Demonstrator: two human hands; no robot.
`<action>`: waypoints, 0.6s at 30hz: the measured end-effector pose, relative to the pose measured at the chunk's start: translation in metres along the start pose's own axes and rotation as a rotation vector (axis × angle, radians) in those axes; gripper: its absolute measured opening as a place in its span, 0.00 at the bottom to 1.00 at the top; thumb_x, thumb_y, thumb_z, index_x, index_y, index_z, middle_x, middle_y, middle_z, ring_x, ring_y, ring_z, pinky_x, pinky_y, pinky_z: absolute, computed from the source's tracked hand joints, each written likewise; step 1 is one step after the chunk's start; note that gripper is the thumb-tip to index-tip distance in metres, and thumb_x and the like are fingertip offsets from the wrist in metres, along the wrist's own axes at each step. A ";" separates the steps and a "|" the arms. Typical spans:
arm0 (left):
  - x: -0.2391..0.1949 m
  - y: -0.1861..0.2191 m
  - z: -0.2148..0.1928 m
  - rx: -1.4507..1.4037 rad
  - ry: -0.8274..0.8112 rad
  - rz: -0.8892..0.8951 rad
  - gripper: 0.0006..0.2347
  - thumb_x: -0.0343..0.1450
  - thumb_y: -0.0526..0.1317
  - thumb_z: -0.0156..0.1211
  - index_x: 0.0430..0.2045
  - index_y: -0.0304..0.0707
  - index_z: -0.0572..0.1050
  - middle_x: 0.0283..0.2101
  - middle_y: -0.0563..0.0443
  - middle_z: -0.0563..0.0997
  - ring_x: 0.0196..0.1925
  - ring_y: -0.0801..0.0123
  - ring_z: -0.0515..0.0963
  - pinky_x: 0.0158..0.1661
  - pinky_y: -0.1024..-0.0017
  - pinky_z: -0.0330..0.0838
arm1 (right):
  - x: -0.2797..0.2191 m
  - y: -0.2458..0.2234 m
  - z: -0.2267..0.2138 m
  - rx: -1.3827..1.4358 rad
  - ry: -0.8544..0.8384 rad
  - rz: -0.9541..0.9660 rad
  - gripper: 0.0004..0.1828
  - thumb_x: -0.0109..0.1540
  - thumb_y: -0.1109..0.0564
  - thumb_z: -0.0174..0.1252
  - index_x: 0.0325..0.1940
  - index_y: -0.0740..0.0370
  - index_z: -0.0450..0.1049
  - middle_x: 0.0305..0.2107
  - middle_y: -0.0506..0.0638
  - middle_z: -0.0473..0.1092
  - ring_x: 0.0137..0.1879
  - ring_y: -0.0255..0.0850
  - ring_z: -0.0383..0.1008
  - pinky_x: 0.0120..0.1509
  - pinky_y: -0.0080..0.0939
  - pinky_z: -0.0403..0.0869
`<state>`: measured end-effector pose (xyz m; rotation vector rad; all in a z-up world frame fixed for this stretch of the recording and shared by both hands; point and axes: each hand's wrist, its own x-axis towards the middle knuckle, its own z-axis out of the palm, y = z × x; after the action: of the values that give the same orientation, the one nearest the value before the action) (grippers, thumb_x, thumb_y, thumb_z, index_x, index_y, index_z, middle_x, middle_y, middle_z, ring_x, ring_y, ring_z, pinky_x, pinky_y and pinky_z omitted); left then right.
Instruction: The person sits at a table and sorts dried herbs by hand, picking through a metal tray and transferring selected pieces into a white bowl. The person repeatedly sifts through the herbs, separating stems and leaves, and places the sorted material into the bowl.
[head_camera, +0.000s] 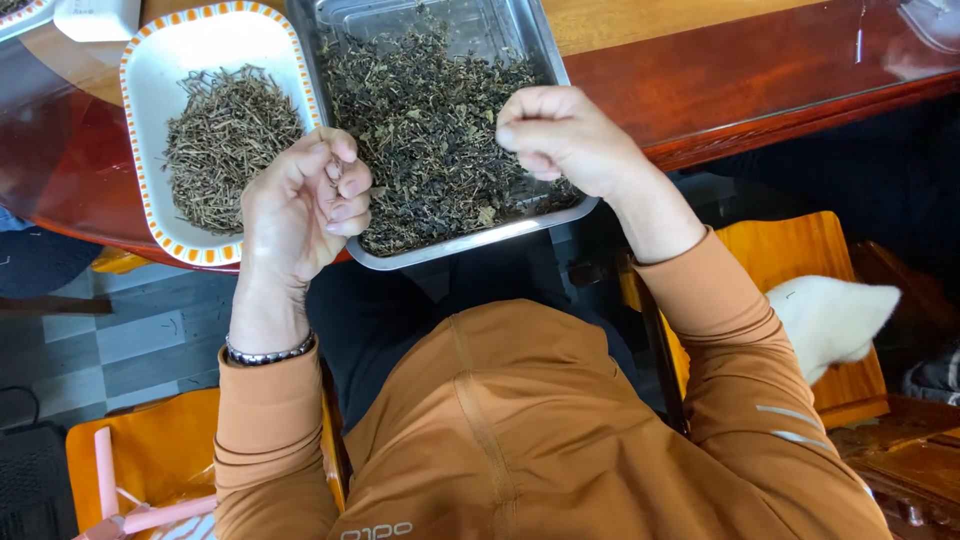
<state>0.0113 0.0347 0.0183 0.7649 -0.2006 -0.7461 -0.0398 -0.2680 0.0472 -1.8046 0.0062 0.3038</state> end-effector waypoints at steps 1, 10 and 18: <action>-0.001 -0.001 -0.002 -0.009 0.008 -0.001 0.06 0.74 0.37 0.47 0.33 0.38 0.72 0.24 0.50 0.65 0.19 0.75 0.56 0.20 0.80 0.49 | -0.001 0.003 -0.005 0.295 -0.054 -0.015 0.10 0.68 0.64 0.53 0.32 0.55 0.70 0.16 0.39 0.59 0.20 0.28 0.55 0.24 0.26 0.56; -0.007 -0.001 0.010 0.195 0.144 0.065 0.13 0.77 0.47 0.53 0.23 0.43 0.70 0.21 0.55 0.65 0.15 0.80 0.56 0.16 0.83 0.41 | 0.008 0.005 0.015 -0.296 0.104 -0.065 0.08 0.65 0.65 0.64 0.38 0.52 0.78 0.26 0.39 0.69 0.31 0.27 0.65 0.38 0.23 0.74; -0.007 -0.003 0.015 0.271 0.223 0.096 0.11 0.78 0.43 0.54 0.39 0.33 0.77 0.21 0.55 0.67 0.15 0.82 0.57 0.17 0.85 0.45 | 0.026 0.027 0.024 -0.676 0.110 -0.190 0.06 0.61 0.61 0.66 0.41 0.52 0.81 0.36 0.49 0.75 0.39 0.39 0.77 0.56 0.45 0.78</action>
<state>-0.0023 0.0296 0.0275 1.0817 -0.1370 -0.5430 -0.0242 -0.2483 0.0105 -2.4692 -0.2119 0.0670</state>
